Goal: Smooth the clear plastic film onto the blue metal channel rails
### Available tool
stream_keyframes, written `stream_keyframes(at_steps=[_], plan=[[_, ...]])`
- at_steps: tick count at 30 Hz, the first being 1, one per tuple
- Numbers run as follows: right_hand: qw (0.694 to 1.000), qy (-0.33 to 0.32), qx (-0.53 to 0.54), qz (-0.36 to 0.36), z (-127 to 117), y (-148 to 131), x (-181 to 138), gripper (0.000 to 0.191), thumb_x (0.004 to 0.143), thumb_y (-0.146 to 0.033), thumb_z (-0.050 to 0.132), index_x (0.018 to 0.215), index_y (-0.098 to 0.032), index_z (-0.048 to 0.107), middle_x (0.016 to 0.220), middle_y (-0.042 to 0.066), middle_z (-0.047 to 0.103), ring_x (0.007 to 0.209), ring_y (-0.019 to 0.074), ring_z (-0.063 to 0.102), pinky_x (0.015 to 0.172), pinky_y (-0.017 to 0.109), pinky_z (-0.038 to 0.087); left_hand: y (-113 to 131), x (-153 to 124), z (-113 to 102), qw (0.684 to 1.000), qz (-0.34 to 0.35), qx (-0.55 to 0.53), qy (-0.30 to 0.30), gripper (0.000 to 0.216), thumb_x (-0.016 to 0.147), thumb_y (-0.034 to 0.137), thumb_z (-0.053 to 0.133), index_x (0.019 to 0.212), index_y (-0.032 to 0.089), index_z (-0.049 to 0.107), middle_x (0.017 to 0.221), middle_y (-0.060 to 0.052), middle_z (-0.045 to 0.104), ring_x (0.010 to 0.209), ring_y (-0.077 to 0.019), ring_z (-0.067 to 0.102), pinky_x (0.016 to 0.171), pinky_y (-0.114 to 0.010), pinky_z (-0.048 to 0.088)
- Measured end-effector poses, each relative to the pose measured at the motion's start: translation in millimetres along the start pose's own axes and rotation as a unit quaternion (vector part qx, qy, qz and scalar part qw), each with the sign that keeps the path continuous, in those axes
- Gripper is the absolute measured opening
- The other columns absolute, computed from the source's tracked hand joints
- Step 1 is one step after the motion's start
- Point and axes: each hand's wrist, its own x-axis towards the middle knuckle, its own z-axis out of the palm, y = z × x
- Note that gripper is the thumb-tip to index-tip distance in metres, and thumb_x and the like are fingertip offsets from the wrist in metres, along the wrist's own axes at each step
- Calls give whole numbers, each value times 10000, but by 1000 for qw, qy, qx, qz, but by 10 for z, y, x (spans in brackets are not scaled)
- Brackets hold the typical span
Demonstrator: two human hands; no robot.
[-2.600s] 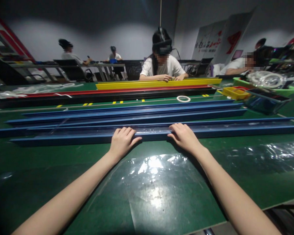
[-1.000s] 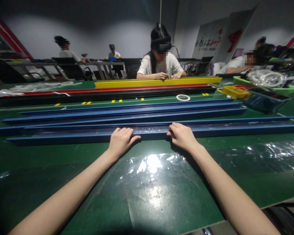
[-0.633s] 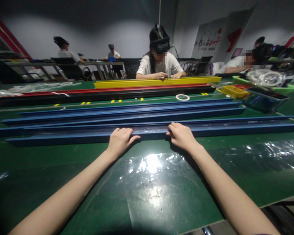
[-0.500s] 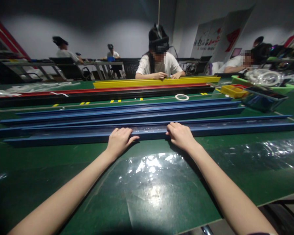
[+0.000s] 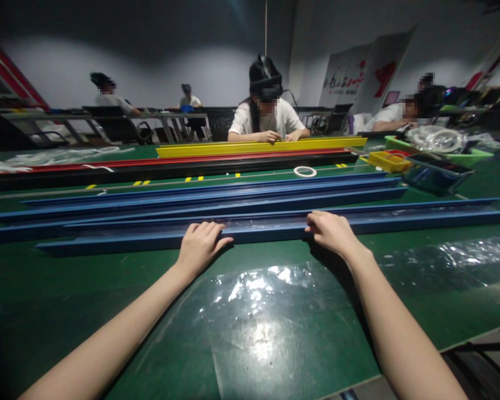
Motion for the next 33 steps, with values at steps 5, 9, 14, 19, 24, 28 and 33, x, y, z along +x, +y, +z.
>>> stream_keyframes(at_steps=[5,9,14,19,24,28,33], plan=[[1000,-8,19,-22,29,60,5,130,817,-244,425,829,-206,549,884,43,619,804,171,552,555,246,316,6,4,4,1000,-1,-8,-8,330,874,467,421,857,177,578,793,-60,627,775,-199,539,690,-318,303],[999,-23,12,-36,43,68,16,126,818,-250,424,833,-204,540,881,52,607,813,175,542,598,253,353,12,7,6,1000,-10,-13,-7,323,871,462,432,784,179,562,761,-61,616,742,-194,529,673,-314,297],[999,-14,-5,-33,30,-6,38,249,826,-410,454,872,-187,555,908,82,611,819,204,550,670,292,387,11,5,15,1000,-10,3,-5,348,875,474,412,758,175,547,726,-51,602,715,-186,519,663,-307,294],[995,38,54,-77,96,-302,116,281,875,-396,401,928,-169,557,945,99,608,862,205,553,736,314,402,3,-3,32,1000,-11,5,-4,346,875,474,413,754,178,543,716,-48,603,709,-186,519,655,-307,296],[986,67,101,-115,218,-562,180,232,884,-331,398,955,-175,555,950,88,609,897,202,542,758,311,405,4,-4,47,1000,-10,9,-7,361,881,481,393,746,181,542,704,-47,603,694,-180,521,651,-306,296],[980,88,132,-122,244,-602,181,204,879,-306,399,912,-184,559,896,76,603,854,195,528,747,304,408,10,-1,48,1000,-10,12,-5,360,877,485,402,743,180,538,701,-41,604,686,-177,522,646,-305,297],[975,98,154,-124,251,-606,181,187,870,-322,423,875,-187,551,868,72,592,834,195,519,730,304,408,16,-1,43,1000,-11,14,-4,364,877,487,402,733,178,533,691,-36,601,681,-173,524,649,-299,292]])
